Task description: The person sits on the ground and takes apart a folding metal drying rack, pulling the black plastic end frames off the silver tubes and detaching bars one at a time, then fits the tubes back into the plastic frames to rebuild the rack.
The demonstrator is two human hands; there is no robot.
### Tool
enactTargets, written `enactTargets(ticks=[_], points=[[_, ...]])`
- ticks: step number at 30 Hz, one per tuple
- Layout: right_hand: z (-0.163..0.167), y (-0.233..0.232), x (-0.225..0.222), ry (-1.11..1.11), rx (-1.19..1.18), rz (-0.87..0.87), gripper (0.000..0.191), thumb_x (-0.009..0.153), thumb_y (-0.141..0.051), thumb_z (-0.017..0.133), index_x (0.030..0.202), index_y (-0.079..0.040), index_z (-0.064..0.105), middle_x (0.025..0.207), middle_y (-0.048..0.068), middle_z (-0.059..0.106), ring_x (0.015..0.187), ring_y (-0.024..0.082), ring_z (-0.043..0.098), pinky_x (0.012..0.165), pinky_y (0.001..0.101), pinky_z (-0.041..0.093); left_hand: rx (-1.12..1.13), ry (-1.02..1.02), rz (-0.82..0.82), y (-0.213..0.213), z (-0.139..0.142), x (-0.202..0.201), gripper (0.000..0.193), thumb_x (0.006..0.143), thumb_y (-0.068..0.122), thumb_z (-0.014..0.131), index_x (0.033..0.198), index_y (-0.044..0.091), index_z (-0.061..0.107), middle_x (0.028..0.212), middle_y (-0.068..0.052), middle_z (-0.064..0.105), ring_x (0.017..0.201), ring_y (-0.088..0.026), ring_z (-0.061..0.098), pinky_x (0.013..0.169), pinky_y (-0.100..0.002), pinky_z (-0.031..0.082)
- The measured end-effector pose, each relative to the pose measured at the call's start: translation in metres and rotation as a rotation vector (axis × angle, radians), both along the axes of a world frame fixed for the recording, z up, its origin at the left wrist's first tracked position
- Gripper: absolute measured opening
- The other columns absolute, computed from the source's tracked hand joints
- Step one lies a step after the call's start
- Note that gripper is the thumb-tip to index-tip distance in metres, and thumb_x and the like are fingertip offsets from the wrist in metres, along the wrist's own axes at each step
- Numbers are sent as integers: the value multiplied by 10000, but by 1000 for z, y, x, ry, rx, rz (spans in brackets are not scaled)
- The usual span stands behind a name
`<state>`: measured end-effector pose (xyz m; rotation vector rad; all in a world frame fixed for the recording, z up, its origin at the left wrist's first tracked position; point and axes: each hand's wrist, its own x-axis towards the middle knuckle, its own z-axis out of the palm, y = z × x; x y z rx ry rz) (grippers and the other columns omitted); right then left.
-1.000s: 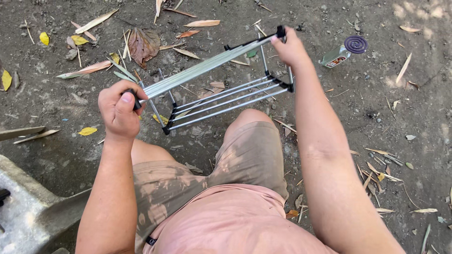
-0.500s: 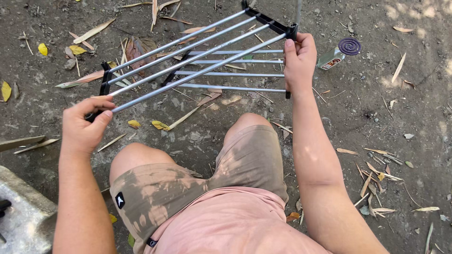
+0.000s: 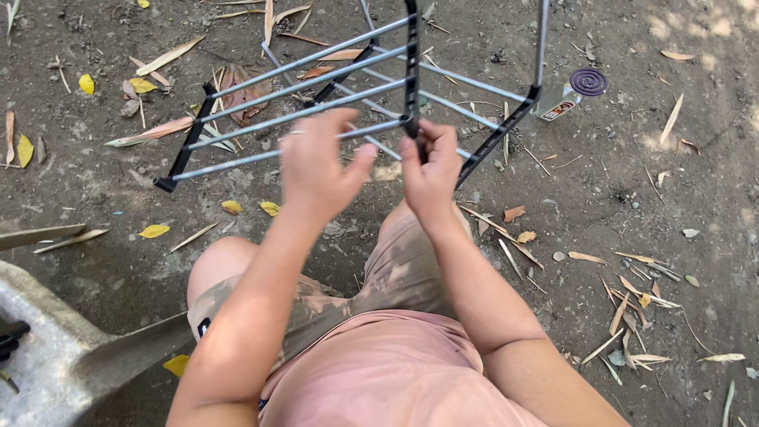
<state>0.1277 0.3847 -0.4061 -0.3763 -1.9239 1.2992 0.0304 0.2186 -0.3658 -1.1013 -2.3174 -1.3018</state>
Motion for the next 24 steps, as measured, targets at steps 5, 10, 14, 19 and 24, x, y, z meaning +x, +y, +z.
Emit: enactTargets(ticks=[5,10,14,19,24], points=[[-8,-35,13,-65,31,108,109,1050,-77,637,1100,10,596,873,17,669,774,42,575,694,220,500,119,-115,-154,18,14,12,264,992,230,640,1192,60,671,1053,-149,716,977,-351,683,854,-446,532],[-15,-46,13,-105,-50,200,96,1041,-73,633,1084,7,604,839,9,659,747,37,560,659,217,480,192,-181,-314,0,-3,8,209,1044,169,560,1159,30,666,1034,-160,713,931,-352,700,822,-414,552],[-15,-51,7,-86,-83,252,98,1052,-85,640,1089,-5,598,842,13,621,740,42,512,644,232,445,171,-214,-254,-6,-10,7,180,1020,156,584,1109,25,671,960,-160,702,864,-343,699,762,-408,551],[-15,-54,-3,-107,71,226,125,1035,-145,652,1034,-28,608,761,4,608,674,41,520,619,246,455,156,-112,-164,-11,-6,4,160,999,140,602,1091,33,678,949,-160,706,833,-348,690,736,-412,547],[-37,-43,-20,-109,-29,188,230,1018,-209,695,890,-43,603,687,-32,556,648,39,455,577,248,395,265,-101,-100,-21,7,-9,146,1057,134,573,1110,33,665,945,-146,690,817,-311,682,730,-388,532]])
